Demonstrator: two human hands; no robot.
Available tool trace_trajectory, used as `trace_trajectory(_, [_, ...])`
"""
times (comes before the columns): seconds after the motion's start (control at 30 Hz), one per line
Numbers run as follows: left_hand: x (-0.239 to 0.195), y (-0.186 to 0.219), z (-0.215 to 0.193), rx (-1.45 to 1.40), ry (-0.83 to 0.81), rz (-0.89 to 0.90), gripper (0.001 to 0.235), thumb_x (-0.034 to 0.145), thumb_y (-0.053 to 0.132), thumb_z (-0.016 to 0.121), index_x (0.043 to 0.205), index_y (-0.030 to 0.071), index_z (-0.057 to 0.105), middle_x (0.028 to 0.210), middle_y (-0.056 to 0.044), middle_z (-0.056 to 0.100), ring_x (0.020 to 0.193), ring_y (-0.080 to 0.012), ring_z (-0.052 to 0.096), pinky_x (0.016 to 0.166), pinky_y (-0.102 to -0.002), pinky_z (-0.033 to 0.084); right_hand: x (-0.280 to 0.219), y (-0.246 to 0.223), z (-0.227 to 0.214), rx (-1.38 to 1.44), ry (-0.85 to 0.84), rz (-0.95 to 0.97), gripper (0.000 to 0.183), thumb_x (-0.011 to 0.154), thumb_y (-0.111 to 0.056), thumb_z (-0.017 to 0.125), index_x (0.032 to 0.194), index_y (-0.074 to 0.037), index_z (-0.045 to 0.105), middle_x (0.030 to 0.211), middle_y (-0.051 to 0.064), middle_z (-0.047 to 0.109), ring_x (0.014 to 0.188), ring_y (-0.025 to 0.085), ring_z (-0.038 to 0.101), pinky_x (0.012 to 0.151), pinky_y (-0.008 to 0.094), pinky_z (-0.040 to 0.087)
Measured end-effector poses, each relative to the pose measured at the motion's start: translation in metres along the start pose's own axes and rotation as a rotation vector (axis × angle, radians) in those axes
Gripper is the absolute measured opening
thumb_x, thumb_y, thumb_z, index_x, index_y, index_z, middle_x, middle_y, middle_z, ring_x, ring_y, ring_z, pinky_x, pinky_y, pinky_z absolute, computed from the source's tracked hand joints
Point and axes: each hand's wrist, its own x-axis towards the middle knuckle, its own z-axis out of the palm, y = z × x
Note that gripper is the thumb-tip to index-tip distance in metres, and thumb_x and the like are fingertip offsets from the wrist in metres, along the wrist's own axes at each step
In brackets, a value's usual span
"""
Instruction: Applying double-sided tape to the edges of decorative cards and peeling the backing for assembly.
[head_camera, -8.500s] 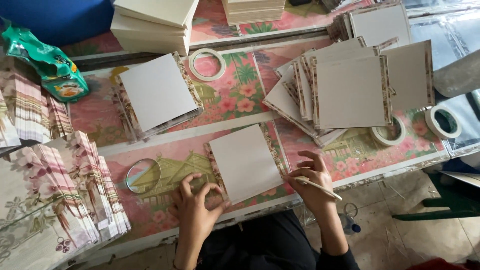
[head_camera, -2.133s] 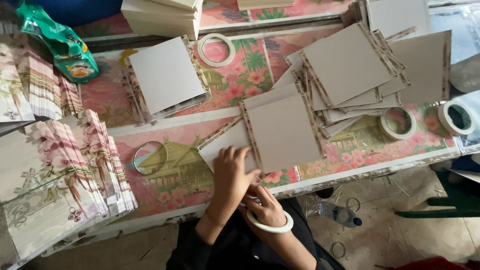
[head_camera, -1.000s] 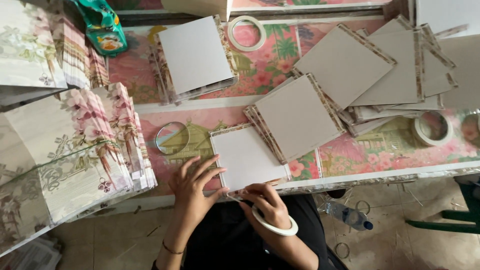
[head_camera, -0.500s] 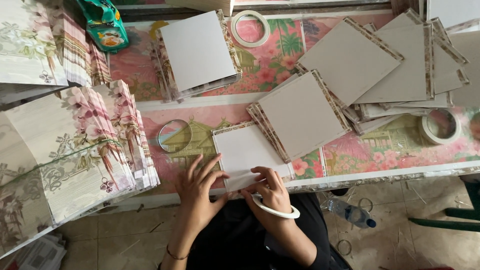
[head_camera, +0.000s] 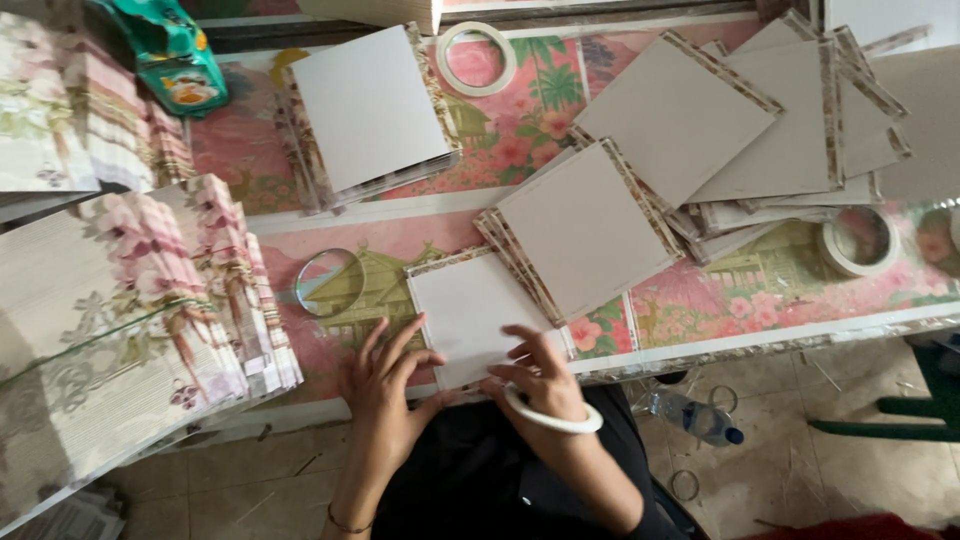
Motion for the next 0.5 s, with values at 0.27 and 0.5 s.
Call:
trace_trajectory(0.27, [0.0,0.001,-0.002,0.013,-0.066,-0.028,0.034,0.081,0.056,0.087,0.104,0.035,0.073,0.166,0.015,0.053,0.162,-0.0311,0.035,0.116,-0.064,0.025,-0.006,0.033,-0.09,-0.159,0.18,0.227,0.009,0.087,-0.018,0.09,0.088,-0.013,0.083,0.143,0.007,0.061,0.104,0.02,0.071,0.09,0.036,0.063])
trace_trajectory(0.5, [-0.001,0.007,-0.004,0.012,-0.072,-0.036,0.034,0.079,0.049,0.089,0.104,0.033,0.072,0.168,0.014,0.051,0.164,-0.0295,0.033,0.12,-0.063,0.02,-0.008,0.045,-0.08,-0.185,0.207,0.225,0.008,0.082,-0.013,0.09,0.082,-0.013,0.082,0.143,0.008,0.061,0.102,0.022,0.072,0.091,0.035,0.063])
